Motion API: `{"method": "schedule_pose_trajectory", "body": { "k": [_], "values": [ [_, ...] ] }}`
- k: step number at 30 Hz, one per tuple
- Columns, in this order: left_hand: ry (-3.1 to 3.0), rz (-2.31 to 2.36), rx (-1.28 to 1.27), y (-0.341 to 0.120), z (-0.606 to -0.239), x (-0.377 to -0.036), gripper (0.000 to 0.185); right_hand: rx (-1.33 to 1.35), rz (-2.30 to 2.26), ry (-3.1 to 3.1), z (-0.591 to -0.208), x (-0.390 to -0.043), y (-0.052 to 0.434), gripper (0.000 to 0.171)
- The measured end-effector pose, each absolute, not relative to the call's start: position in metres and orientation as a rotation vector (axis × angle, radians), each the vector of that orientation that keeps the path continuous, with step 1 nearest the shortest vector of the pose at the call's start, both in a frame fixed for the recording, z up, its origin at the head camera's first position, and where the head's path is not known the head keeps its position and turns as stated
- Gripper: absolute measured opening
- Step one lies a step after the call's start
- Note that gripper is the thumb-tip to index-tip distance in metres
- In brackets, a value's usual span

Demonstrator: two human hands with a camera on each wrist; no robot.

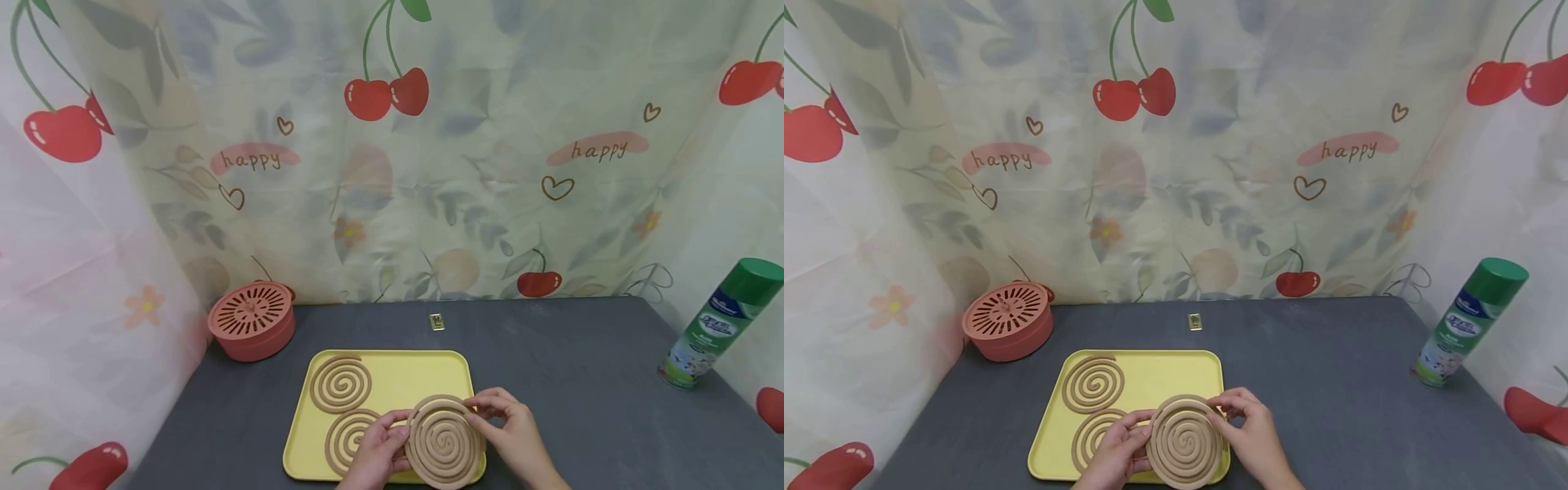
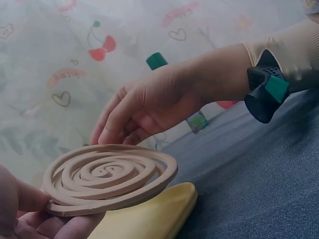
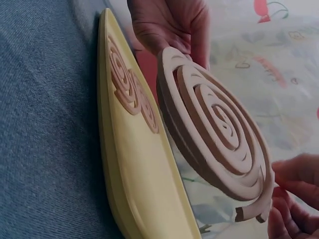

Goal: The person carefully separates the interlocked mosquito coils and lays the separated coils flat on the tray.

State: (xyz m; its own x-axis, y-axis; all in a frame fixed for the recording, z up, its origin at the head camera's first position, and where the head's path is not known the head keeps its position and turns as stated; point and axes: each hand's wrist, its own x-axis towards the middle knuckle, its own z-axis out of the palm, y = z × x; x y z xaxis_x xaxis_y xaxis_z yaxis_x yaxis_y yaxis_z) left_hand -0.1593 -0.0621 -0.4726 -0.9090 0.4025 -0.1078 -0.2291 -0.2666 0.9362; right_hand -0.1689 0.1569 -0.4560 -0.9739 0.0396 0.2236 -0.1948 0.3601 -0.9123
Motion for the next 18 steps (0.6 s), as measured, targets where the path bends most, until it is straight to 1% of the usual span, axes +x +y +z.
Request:
{"method": "schedule_pose_trajectory", "body": {
  "k": [4, 12, 18],
  "values": [
    [1.61, 2.211, 0.203, -0.0619, -0.4725, -0.159, 0.038, 0.087, 1.686, -2.467, -0.4531, -0.1681, 0.1565, 0.01],
    [1.628, 2.206, 0.203, -0.0628, -0.4741, -0.1598, 0.038, 0.283, 1.684, -2.508, -0.4547, -0.1685, 0.1615, 0.013],
    [1.632, 2.203, 0.216, -0.0625, -0.4771, -0.1598, 0.039, 0.318, 1.693, -2.553, -0.4561, -0.1702, 0.1655, 0.015]
  ]
}}
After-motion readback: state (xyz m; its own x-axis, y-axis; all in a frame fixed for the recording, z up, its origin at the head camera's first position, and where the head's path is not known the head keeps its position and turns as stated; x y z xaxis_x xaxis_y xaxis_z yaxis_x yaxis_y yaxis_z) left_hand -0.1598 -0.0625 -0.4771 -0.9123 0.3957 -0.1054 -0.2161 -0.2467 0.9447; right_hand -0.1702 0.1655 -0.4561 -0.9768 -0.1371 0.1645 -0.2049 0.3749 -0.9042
